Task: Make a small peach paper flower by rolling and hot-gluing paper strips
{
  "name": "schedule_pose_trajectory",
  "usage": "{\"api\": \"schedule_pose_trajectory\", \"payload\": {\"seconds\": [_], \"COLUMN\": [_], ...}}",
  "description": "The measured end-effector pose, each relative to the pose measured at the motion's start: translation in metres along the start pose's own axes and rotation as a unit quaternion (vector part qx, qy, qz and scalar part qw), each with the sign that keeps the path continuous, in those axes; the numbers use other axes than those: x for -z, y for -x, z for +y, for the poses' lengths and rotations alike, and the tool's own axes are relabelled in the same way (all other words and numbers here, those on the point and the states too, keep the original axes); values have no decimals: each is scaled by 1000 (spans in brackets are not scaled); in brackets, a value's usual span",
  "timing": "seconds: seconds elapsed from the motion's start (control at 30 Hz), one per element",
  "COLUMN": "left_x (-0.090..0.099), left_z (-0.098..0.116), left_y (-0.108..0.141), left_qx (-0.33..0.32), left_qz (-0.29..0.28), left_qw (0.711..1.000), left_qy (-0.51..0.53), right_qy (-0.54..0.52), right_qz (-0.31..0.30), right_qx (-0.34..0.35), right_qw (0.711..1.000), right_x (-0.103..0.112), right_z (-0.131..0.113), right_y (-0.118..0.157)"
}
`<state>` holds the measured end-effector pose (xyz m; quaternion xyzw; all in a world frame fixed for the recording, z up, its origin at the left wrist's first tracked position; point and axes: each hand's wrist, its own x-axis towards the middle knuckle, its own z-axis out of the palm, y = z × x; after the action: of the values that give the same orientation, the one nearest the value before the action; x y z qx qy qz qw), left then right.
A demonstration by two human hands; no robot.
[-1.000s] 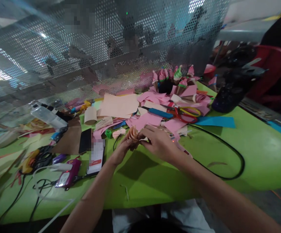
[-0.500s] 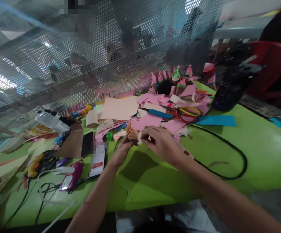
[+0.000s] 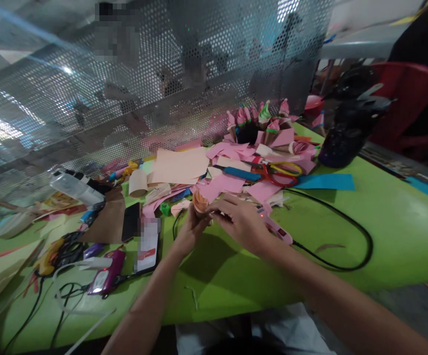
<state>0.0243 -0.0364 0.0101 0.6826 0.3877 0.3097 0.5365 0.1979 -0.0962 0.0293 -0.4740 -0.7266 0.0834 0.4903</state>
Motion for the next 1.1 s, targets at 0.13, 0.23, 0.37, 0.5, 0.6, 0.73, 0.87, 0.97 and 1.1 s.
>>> {"api": "schedule_pose_trajectory", "payload": {"seconds": [0.13, 0.23, 0.37, 0.5, 0.6, 0.73, 0.87, 0.97, 1.1], "left_x": [-3, -4, -6, -7, -7, -7, -8, -8, -7], "left_z": [2, 6, 8, 8, 8, 8, 5, 4, 5], "left_y": [3, 5, 6, 5, 5, 4, 4, 5, 6], "left_qx": [-25, -38, -47, -43, -42, -41, -41, -34, -10], "left_qz": [17, 30, 26, 23, 25, 28, 25, 18, 7], "left_qw": [995, 988, 987, 988, 988, 988, 990, 991, 993], "left_qy": [-100, -148, -154, -148, -148, -146, -131, -131, -116], "right_qy": [6, 6, 13, 30, 37, 51, 60, 65, 66], "right_qz": [2, 1, 3, 2, -1, -11, -20, -24, -19], "right_qx": [-12, -6, 5, 6, 18, 13, -8, -10, -5], "right_qw": [1000, 1000, 1000, 1000, 999, 999, 998, 998, 998], "right_x": [-3, -2, -2, -3, -3, -3, -2, -2, -3], "right_z": [1, 1, 2, 5, 7, 8, 7, 7, 7], "right_y": [0, 0, -1, 1, 2, 1, 0, 0, 0]}}
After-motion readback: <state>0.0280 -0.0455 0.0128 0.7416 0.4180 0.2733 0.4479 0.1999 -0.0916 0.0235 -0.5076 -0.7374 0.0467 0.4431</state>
